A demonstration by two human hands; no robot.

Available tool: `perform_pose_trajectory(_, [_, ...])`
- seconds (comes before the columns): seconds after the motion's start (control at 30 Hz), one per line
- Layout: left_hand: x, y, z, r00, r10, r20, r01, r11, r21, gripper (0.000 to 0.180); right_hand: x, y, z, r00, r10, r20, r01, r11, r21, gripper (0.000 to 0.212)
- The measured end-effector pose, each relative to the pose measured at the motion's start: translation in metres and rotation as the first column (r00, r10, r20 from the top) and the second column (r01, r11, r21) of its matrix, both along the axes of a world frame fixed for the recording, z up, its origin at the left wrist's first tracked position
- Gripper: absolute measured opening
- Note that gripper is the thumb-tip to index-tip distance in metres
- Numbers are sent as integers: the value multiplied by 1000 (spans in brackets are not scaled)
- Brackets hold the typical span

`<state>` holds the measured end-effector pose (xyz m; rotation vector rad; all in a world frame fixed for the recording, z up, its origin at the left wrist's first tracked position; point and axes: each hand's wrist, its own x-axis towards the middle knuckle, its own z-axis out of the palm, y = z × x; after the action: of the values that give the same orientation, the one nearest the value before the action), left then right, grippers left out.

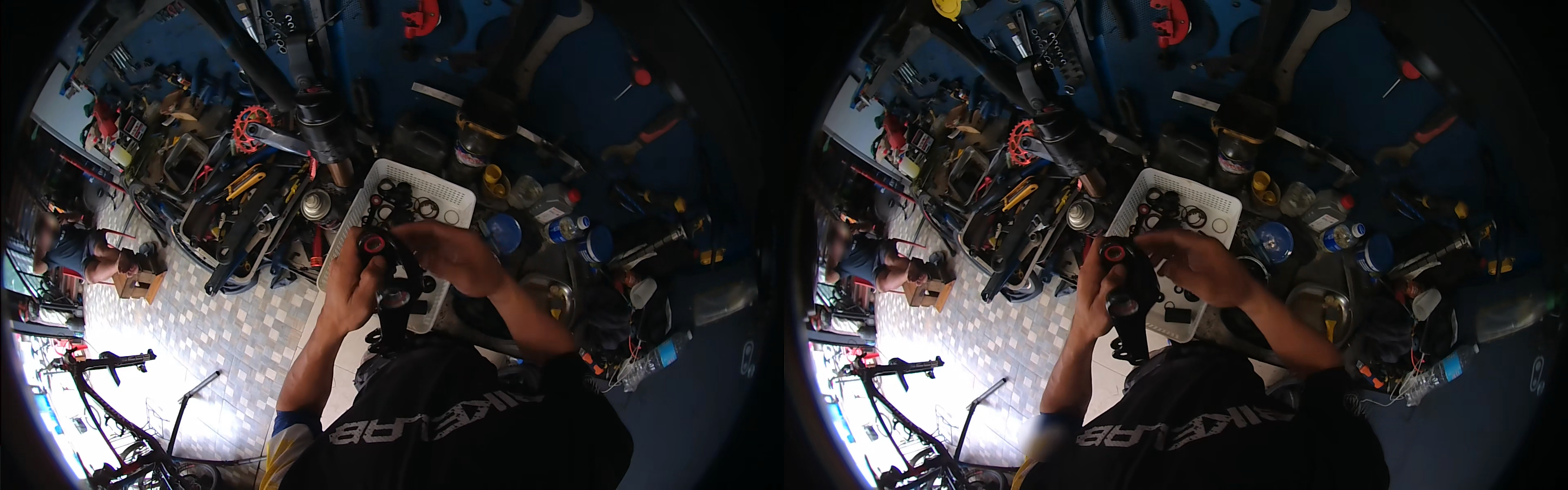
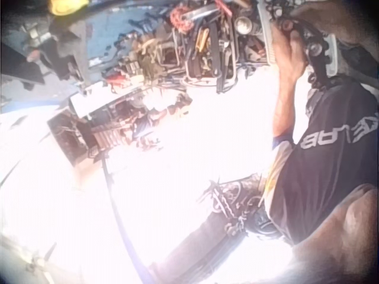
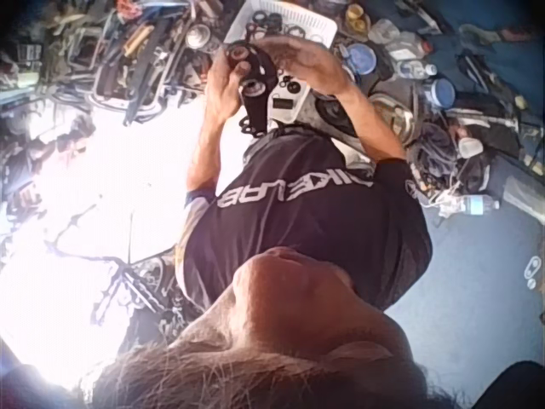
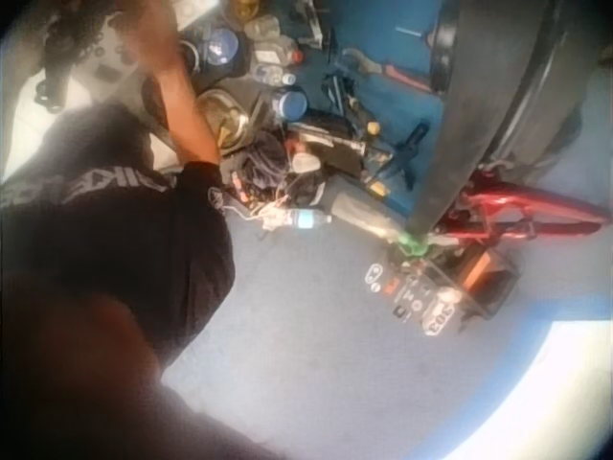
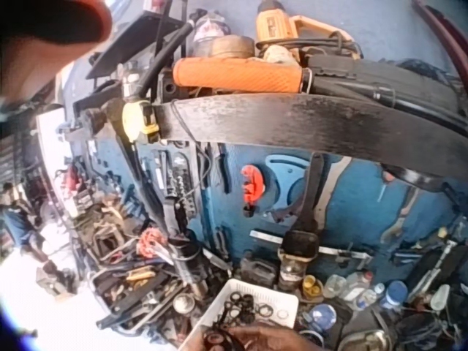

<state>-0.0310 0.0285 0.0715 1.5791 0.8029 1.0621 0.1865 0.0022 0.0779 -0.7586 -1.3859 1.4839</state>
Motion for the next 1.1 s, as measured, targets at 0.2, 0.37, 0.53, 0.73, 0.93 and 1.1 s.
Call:
perform_pose_trajectory(0.2, [-1, 1, 4, 997, -19, -77, 24, 997, 70, 20, 2, -5, 0, 998, 8, -57, -6, 999, 34, 49])
perform_pose_trajectory(0.37, [0, -2, 9, 999, -25, -46, 28, 998, 60, 22, 2, -11, 7, 999, -39, 38, 34, 991, 133, 49])
perform_pose_trajectory(0.53, [-7, -4, 5, 991, -78, -109, 80, 997, 14, 29, -1, -1, 25, 964, -143, 223, 100, 976, 192, 49])
perform_pose_trajectory(0.73, [-12, -8, 6, 945, -177, -275, 190, 982, 20, 42, -11, 16, 63, 759, -208, 617, -34, 934, 357, 34])
perform_pose_trajectory(0.93, [-15, -10, 13, 927, -168, -335, 192, 981, 39, 60, -22, 19, 72, 691, -222, 688, -100, 913, 396, 27])
perform_pose_trajectory(1.1, [-15, -14, 7, 901, -131, -414, 180, 980, 81, 59, -28, 16, 74, 672, -206, 712, -64, 941, 333, 27])
